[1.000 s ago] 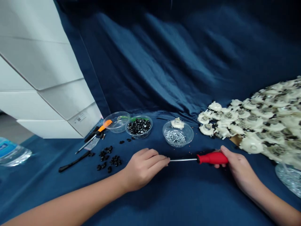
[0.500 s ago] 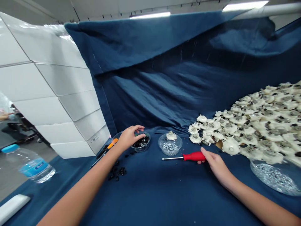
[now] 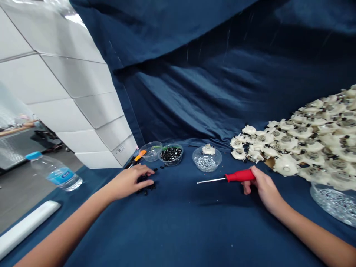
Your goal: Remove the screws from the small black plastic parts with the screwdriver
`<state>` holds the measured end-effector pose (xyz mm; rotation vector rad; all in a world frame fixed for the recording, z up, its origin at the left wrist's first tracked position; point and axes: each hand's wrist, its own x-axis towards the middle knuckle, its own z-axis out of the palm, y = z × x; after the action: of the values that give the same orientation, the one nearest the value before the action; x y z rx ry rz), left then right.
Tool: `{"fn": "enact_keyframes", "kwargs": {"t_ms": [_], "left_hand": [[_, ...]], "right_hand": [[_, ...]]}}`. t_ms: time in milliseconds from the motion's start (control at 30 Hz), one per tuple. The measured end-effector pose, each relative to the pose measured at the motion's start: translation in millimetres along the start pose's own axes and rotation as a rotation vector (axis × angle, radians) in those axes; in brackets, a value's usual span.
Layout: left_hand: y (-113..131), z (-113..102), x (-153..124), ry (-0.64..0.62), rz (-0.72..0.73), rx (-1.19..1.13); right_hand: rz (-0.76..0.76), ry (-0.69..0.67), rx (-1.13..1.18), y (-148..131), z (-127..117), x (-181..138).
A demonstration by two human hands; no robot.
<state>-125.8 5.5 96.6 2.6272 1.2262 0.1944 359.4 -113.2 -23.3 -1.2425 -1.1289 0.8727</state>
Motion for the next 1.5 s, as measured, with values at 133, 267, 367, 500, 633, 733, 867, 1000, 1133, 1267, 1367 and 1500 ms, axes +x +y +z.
{"fn": "enact_keyframes", "kwargs": {"t_ms": [133,267,367,500,633,733,867,1000,1133,1267,1367,1500], "left_hand": [[-13,28,-31,0.001,0.003,0.071],[-15,45,-33,0.092,0.034,0.04],[-20,43,-27,0.102,0.043,0.014],[-15,28,-19,0.151,0.006,-0.068],[27,22,-2,0.175,-0.003,-0.389],[67,39,22,0.02,0.067,-0.763],[95,81,60,-0.311,-0.009,-1.446],[94,115,83,-0.439,-0.022,-1.68],[84,127,88,-0.441,-0.054,-1.856],[80,129,88,-0.443,-0.097,-1.963],[79,128,89,-0.453,-0.132,-2.003],[77,126,91,-0.488,-0.175,-2.02]], "right_hand": [[-0.019,-0.038,0.06,-3,5,-4],[-0.055,0.057,0.102,-11,3,1],[-0.112,0.175,0.099,-24,-9,11],[-0.162,0.243,0.052,-44,-17,28],[-0.168,0.195,-0.024,-49,5,48],[-0.182,0.154,-0.064,-44,33,60],[-0.153,0.079,-0.097,-41,53,61],[-0.108,0.058,-0.139,-39,43,30],[-0.095,0.109,-0.198,-25,26,-12],[-0.076,0.14,-0.036,-9,23,-27],[0.029,0.154,0.201,-6,26,-23],[0.137,0.155,0.277,-6,21,-19]]}}
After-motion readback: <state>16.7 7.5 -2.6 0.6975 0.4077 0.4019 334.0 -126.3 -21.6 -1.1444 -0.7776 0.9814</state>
